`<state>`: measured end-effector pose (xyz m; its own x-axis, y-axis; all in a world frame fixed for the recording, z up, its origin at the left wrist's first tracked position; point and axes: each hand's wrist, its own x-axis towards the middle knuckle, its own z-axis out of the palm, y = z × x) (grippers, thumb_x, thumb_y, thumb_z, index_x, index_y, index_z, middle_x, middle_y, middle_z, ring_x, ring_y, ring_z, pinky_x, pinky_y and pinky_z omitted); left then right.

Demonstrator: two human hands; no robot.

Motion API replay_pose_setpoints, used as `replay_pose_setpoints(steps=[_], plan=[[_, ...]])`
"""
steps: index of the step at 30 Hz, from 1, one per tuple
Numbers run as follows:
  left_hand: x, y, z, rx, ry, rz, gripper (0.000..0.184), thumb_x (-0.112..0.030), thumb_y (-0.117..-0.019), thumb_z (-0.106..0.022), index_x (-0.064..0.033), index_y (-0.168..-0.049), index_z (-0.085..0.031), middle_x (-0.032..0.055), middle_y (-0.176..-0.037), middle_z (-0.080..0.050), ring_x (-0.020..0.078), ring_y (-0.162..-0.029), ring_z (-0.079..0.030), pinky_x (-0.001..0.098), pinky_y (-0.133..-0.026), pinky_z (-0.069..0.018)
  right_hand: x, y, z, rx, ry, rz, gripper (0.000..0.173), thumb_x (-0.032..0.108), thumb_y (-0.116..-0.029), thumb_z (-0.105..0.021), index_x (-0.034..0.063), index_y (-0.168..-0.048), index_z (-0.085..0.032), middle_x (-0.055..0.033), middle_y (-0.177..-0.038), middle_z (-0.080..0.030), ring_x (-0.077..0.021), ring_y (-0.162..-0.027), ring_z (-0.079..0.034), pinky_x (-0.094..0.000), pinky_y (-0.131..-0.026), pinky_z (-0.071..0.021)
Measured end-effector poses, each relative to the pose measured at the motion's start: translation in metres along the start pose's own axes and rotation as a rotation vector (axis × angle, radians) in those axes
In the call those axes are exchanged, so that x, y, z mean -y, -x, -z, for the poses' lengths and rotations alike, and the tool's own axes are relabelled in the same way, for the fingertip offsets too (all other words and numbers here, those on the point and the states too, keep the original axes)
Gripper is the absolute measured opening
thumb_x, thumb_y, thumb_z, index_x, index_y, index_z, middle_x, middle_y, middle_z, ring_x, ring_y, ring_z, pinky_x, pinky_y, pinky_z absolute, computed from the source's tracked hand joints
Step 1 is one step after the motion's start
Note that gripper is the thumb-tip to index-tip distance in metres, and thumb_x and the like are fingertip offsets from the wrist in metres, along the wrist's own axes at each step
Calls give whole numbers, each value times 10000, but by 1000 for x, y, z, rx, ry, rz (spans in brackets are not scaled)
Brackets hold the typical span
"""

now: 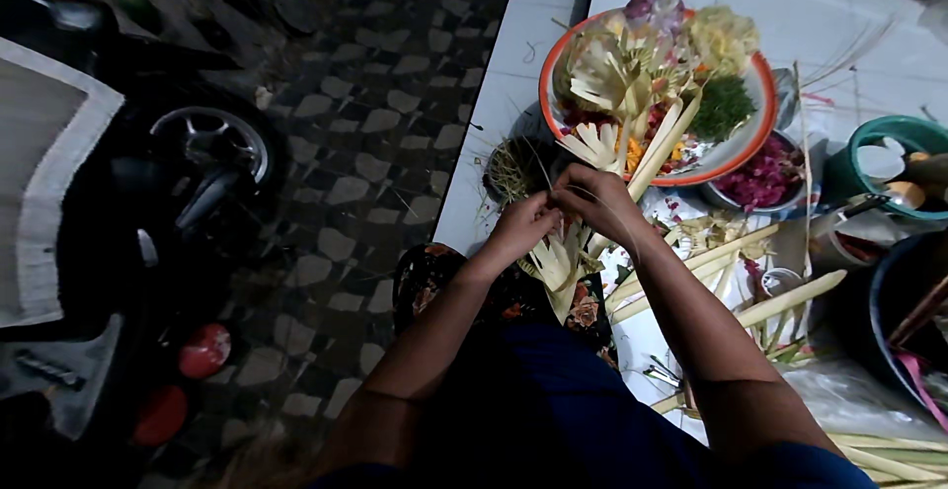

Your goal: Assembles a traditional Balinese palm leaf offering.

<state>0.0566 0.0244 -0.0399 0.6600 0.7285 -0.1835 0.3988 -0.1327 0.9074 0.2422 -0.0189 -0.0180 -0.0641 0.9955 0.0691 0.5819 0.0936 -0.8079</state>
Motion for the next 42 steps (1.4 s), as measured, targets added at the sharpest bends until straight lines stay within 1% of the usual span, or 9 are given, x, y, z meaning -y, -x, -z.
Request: replay_pose_setpoints(steps=[3,6,10,18,21,24,29,35,42], plan=[[2,0,-1,-14,31,-9,254,-208,-1066,-542,-22,-1199,-652,58,-963,-732,124,-861,-722,349,-853,-606,-3,-3,-3,1,-21,0,168,294,-1010,-643,149,-1054,-715,-8,-894,-721,-159,-818,-697,-478,-781,-579],[8,1,-3,-20,140,12,226,-190,-1070,-528,-6,-1139,-640,62,-908,-717,125,-821,-706,333,-815,-595,-10,1,1,-46,-65,40,212,251,-1026,-626,94,-1148,-700,-49,-977,-717,-151,-805,-689,-411,-770,-601],[15,2,-6,-36,262,14,237,-205,-1069,-538,-10,-1160,-638,59,-916,-711,125,-812,-698,317,-798,-595,-15,17,7,-126,66,41,191,210,-1037,-594,85,-1120,-712,-80,-1060,-703,-199,-877,-689,-469,-822,-584],[9,5,-8,-6,319,18,220,-163,-1061,-542,-5,-1178,-641,40,-878,-684,93,-770,-659,272,-753,-568,-16,31,0,-139,218,112,162,177,-1021,-621,134,-1135,-728,-70,-1187,-683,-228,-877,-693,-496,-764,-592],[10,5,-10,-18,278,24,210,-159,-1053,-561,6,-1162,-631,39,-872,-677,73,-759,-650,254,-743,-561,-4,26,0,-156,284,133,154,214,-1011,-645,149,-1108,-745,-77,-1141,-684,-258,-927,-685,-545,-796,-548],[8,5,-11,-22,224,39,199,-119,-1049,-545,21,-1160,-634,59,-916,-679,80,-787,-653,262,-762,-563,9,21,-2,-165,388,166,184,286,-995,-667,158,-1091,-758,-91,-1056,-683,-277,-867,-669,-544,-760,-508],[9,5,-11,-55,61,33,205,-162,-1037,-565,-3,-1124,-659,79,-912,-704,136,-791,-686,353,-778,-588,13,12,-4,-99,467,190,166,316,-985,-666,180,-1024,-752,-83,-1022,-676,-275,-890,-662,-535,-774,-482],[12,2,-14,-83,74,43,250,-211,-1057,-544,-9,-1133,-671,70,-909,-699,129,-796,-678,349,-784,-581,4,2,-3,-64,321,189,201,297,-1013,-614,135,-1023,-732,-69,-948,-665,-251,-848,-655,-546,-780,-482],[7,2,-15,-72,59,29,234,-196,-1048,-562,-11,-1118,-689,68,-898,-712,125,-789,-685,352,-790,-586,-3,-3,-8,-87,151,178,162,228,-1023,-607,115,-1034,-722,-50,-1018,-702,-219,-920,-678,-557,-837,-508]])
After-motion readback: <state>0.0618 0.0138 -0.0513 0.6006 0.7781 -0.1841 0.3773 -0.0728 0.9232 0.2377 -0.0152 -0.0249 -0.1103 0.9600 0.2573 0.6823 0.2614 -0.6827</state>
